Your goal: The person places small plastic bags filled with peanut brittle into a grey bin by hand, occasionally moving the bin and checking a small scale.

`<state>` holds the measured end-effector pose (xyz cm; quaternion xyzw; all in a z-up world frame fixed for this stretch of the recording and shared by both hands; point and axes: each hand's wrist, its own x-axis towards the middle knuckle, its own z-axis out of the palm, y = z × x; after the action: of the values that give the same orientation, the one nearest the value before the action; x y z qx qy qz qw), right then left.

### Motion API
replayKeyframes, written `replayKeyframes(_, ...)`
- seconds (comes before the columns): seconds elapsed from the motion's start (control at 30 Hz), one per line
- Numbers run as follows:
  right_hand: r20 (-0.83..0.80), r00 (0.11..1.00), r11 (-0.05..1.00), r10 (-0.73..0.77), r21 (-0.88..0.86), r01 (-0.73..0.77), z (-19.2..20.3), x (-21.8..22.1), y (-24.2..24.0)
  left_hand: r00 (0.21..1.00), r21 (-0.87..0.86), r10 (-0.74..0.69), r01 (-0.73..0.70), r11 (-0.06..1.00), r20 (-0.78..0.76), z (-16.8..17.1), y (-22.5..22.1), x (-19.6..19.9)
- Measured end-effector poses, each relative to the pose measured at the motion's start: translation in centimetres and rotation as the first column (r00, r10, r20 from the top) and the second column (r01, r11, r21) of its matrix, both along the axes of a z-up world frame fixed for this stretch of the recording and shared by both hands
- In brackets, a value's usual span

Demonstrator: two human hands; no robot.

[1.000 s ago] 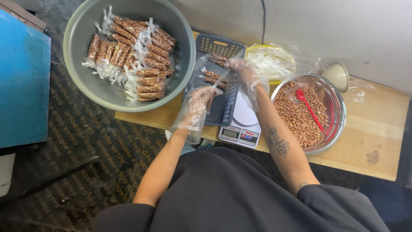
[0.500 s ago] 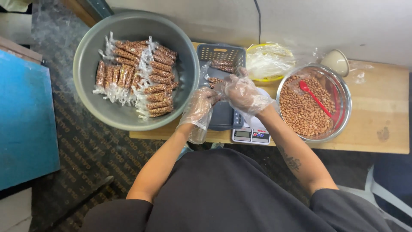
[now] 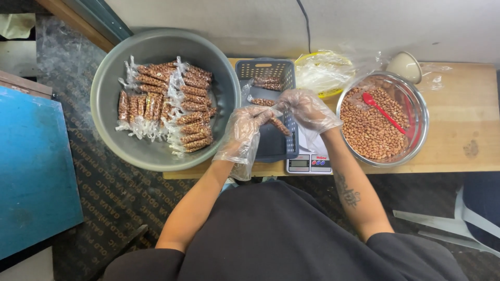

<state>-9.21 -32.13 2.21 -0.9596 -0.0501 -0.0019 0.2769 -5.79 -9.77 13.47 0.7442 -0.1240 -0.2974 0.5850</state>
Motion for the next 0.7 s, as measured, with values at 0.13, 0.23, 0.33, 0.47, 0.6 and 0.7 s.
replayKeyframes(0.13,-0.024,0.998,0.998,-0.052,0.035,0.053,-0.7,-0.3,3.9,0.948,-0.178,0.149,-0.204,0.963,-0.280,-0.9,-1.8,0.1)
replayKeyframes(0.23,-0.079,0.989,0.988,-0.123,0.087,0.130,-1.6,-0.4,8.1,0.943,-0.066,0.223,-0.246,0.967,-0.246,-0.4,-1.6,0.5)
replayKeyframes(0.33,-0.135,0.973,0.969,-0.187,0.136,0.205,-2.3,-1.1,10.4,0.957,0.109,0.271,-0.260,0.959,-0.106,0.0,-1.7,-0.1)
replayKeyframes(0.47,-0.227,0.931,0.924,-0.286,0.193,0.330,-3.0,-2.1,11.8,0.933,-0.014,0.294,-0.298,0.954,0.207,-2.1,-1.8,-1.2)
replayKeyframes(0.6,-0.314,0.876,0.865,-0.366,0.233,0.444,-3.5,-2.5,11.7,0.895,-0.062,0.325,-0.322,0.945,0.304,-3.4,-2.7,-2.1)
replayKeyframes(0.7,-0.378,0.827,0.814,-0.417,0.251,0.525,-4.0,-3.5,9.7,0.874,-0.047,0.298,-0.304,0.952,0.384,-6.6,-2.9,-1.9)
